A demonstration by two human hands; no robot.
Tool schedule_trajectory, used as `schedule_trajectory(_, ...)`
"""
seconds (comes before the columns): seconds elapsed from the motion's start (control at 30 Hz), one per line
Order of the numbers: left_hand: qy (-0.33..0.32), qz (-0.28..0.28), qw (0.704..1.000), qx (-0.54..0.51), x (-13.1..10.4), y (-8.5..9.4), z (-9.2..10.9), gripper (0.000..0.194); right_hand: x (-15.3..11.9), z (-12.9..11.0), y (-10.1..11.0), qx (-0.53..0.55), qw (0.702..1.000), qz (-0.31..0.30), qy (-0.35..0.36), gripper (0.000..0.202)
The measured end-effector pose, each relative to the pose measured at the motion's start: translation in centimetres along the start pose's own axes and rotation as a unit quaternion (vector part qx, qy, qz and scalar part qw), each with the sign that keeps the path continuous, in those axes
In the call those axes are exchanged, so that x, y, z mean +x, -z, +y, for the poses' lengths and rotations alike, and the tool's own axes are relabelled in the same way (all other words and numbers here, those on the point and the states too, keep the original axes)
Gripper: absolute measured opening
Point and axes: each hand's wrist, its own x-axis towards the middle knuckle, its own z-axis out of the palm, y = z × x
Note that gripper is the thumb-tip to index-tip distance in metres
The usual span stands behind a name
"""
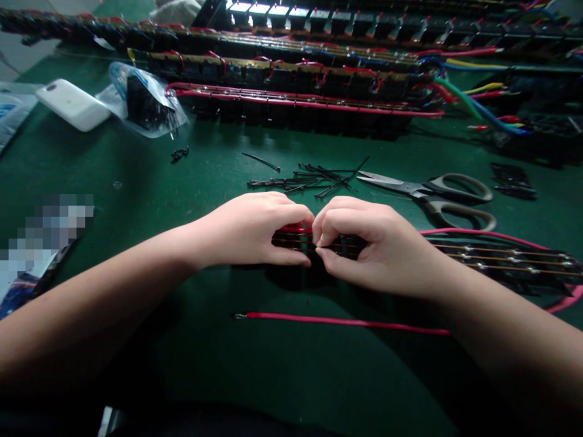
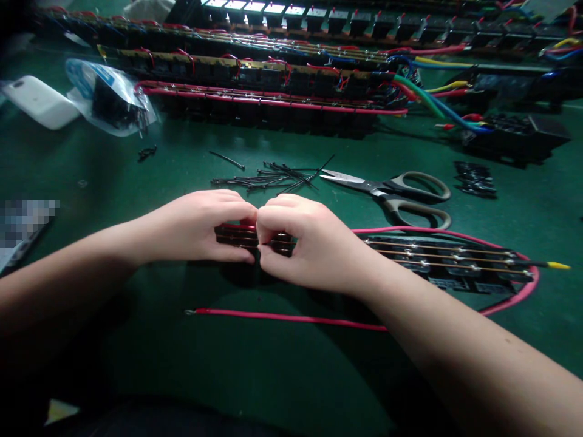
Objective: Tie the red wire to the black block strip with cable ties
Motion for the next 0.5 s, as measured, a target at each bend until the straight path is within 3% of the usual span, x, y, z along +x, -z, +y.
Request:
schedule_trajectory(0.2,0.008,-0.014,0.999,-0.043,-0.01,0.38,-0.09,0.030,0.07,-0.04,0.15,0.005,1.000,-0.009,-0.001,0.013)
schedule_trajectory(0.33,0.013,-0.011,0.992,-0.125,0.04,0.67,-0.11,0.019,0.14,-0.12,0.11,0.003,1.000,-0.007,0.003,0.015)
schedule_trajectory(0.5,0.038,0.026,0.978,-0.201,0.11,0.66,-0.51,0.019,-0.03,0.06,-0.01,-0.001,1.000,0.007,0.000,0.012)
